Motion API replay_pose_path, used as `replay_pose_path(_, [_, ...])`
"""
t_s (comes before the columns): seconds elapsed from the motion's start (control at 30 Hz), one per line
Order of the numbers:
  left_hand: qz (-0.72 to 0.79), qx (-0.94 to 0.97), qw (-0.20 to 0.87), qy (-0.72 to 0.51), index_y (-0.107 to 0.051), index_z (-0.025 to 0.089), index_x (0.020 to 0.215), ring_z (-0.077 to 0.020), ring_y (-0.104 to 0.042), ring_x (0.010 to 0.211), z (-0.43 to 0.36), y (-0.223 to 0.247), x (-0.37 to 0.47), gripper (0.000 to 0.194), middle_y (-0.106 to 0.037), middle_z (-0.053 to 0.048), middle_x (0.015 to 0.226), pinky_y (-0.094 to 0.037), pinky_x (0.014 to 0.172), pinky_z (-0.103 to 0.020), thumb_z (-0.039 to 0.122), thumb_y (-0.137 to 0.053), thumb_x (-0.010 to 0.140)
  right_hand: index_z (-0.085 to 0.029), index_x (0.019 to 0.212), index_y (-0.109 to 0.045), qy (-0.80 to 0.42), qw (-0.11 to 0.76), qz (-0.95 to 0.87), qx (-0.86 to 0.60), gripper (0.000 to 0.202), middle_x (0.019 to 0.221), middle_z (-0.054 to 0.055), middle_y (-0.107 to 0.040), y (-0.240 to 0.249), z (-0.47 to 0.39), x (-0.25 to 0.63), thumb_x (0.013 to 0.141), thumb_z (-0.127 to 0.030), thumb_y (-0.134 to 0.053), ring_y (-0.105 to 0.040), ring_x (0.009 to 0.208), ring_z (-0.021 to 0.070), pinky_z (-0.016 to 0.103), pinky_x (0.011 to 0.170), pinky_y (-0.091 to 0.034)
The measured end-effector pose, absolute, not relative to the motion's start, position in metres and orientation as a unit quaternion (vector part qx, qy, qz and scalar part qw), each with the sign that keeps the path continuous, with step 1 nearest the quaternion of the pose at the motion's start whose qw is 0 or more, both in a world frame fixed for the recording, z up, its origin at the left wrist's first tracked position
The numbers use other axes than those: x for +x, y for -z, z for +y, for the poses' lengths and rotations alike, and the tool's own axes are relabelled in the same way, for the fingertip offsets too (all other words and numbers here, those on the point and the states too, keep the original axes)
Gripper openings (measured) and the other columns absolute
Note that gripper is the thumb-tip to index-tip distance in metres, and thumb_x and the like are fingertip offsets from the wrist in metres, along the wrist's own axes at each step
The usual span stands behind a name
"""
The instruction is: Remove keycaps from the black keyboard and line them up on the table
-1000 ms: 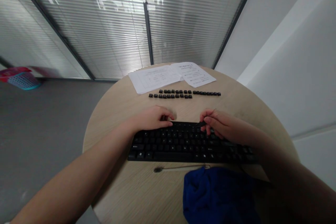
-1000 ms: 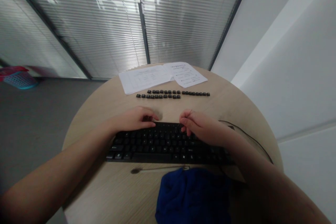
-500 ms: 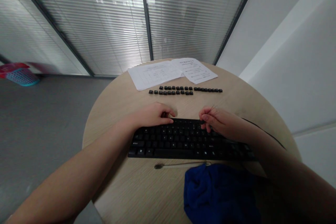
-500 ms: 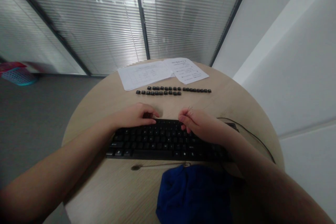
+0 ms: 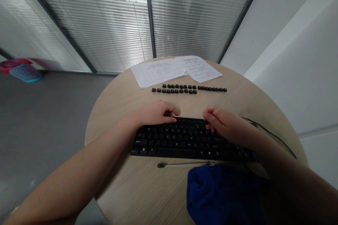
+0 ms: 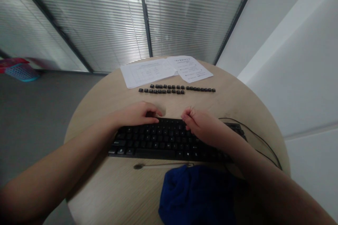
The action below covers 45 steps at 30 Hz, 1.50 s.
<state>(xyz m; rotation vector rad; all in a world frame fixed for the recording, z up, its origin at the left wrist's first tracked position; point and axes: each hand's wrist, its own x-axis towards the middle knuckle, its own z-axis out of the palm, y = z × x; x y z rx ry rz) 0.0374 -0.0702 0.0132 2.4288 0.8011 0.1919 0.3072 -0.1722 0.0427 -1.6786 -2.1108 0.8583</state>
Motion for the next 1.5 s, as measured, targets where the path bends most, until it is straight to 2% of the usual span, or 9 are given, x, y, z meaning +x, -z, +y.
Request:
replay_pose_path(0.1, [0.296, 0.908, 0.29, -0.061, -0.076, 0.021, 0.111, -0.0173, -0.062, 0.075, -0.07, -0.015, 0.037, 0.032, -0.071, -0.003, 0.085, -0.043, 0.072, -0.029, 0.038, -0.064, 0.087, -0.023, 0.087, -0.055, -0.318, 0.151, -0.727, -0.59, 0.031, 0.068, 0.0, -0.068, -0.043, -0.173, 0.308, 0.103, -0.043, -0.039, -0.06, 0.054, 0.0138, 0.029, 0.058, -0.044])
replay_pose_path(0.3, [0.296, 0.908, 0.293, -0.055, -0.075, 0.019, 0.111, -0.0173, -0.062, 0.075, -0.071, -0.016, 0.038, 0.032, -0.071, -0.004, 0.085, -0.043, 0.072, -0.03, 0.037, -0.063, 0.087, -0.023, 0.087, -0.054, -0.322, 0.144, -0.726, -0.59, 0.03, 0.074, 0.001, -0.071, -0.045, -0.177, 0.311, 0.103, -0.043, -0.039, -0.065, 0.06, 0.0153, 0.029, 0.059, -0.046])
replay_pose_path(0.67, [0.273, 0.913, 0.295, -0.065, -0.076, 0.02, 0.097, -0.0163, -0.06, 0.075, -0.074, -0.018, 0.038, 0.022, -0.071, -0.002, 0.083, -0.041, 0.074, -0.03, 0.032, -0.062, 0.087, -0.023, 0.076, -0.055, -0.163, 0.164, -0.775, -0.589, 0.029, 0.064, 0.004, -0.067, -0.047, -0.186, 0.289, 0.097, -0.034, -0.038, -0.062, 0.057, 0.019, 0.032, 0.057, -0.039])
replay_pose_path(0.77, [0.272, 0.914, 0.293, -0.063, -0.076, 0.02, 0.099, -0.0161, -0.06, 0.074, -0.073, -0.018, 0.039, 0.022, -0.071, -0.002, 0.083, -0.041, 0.073, -0.03, 0.032, -0.062, 0.088, -0.023, 0.078, -0.055, -0.176, 0.181, -0.762, -0.596, 0.027, 0.064, 0.003, -0.068, -0.041, -0.184, 0.293, 0.097, -0.036, -0.039, -0.065, 0.057, 0.0191, 0.031, 0.058, -0.042])
replay_pose_path(0.97, [0.265, 0.916, 0.294, -0.068, -0.076, 0.019, 0.099, -0.0153, -0.061, 0.074, -0.071, -0.016, 0.039, 0.022, -0.071, -0.002, 0.082, -0.042, 0.072, -0.028, 0.031, -0.061, 0.088, -0.023, 0.083, -0.052, -0.295, 0.237, -0.667, -0.642, 0.028, 0.063, 0.0, -0.068, -0.026, -0.17, 0.305, 0.099, -0.042, -0.039, -0.069, 0.056, 0.0179, 0.028, 0.056, -0.05])
replay_pose_path(1.03, [0.267, 0.916, 0.291, -0.071, -0.076, 0.019, 0.098, -0.0154, -0.061, 0.075, -0.071, -0.016, 0.039, 0.021, -0.071, -0.002, 0.083, -0.042, 0.072, -0.028, 0.031, -0.062, 0.088, -0.023, 0.082, -0.051, -0.283, 0.235, -0.676, -0.639, 0.028, 0.062, 0.0, -0.068, -0.026, -0.171, 0.303, 0.099, -0.041, -0.038, -0.069, 0.056, 0.018, 0.028, 0.056, -0.049])
replay_pose_path(1.23, [0.266, 0.918, 0.287, -0.07, -0.076, 0.02, 0.097, -0.0153, -0.062, 0.075, -0.07, -0.015, 0.039, 0.02, -0.072, -0.002, 0.083, -0.043, 0.072, -0.028, 0.032, -0.063, 0.088, -0.023, 0.075, -0.054, -0.128, 0.17, -0.789, -0.577, 0.031, 0.062, 0.003, -0.067, -0.038, -0.183, 0.291, 0.098, -0.036, -0.037, -0.066, 0.058, 0.0212, 0.032, 0.059, -0.042])
replay_pose_path(1.5, [0.275, 0.912, 0.297, -0.072, -0.076, 0.02, 0.099, -0.0159, -0.062, 0.075, -0.067, -0.01, 0.036, 0.023, -0.073, -0.003, 0.086, -0.043, 0.072, -0.028, 0.035, -0.062, 0.088, -0.023, 0.08, -0.055, -0.208, 0.247, -0.708, -0.628, 0.029, 0.06, -0.001, -0.068, -0.031, -0.178, 0.299, 0.099, -0.04, -0.041, -0.07, 0.056, 0.0179, 0.028, 0.059, -0.047])
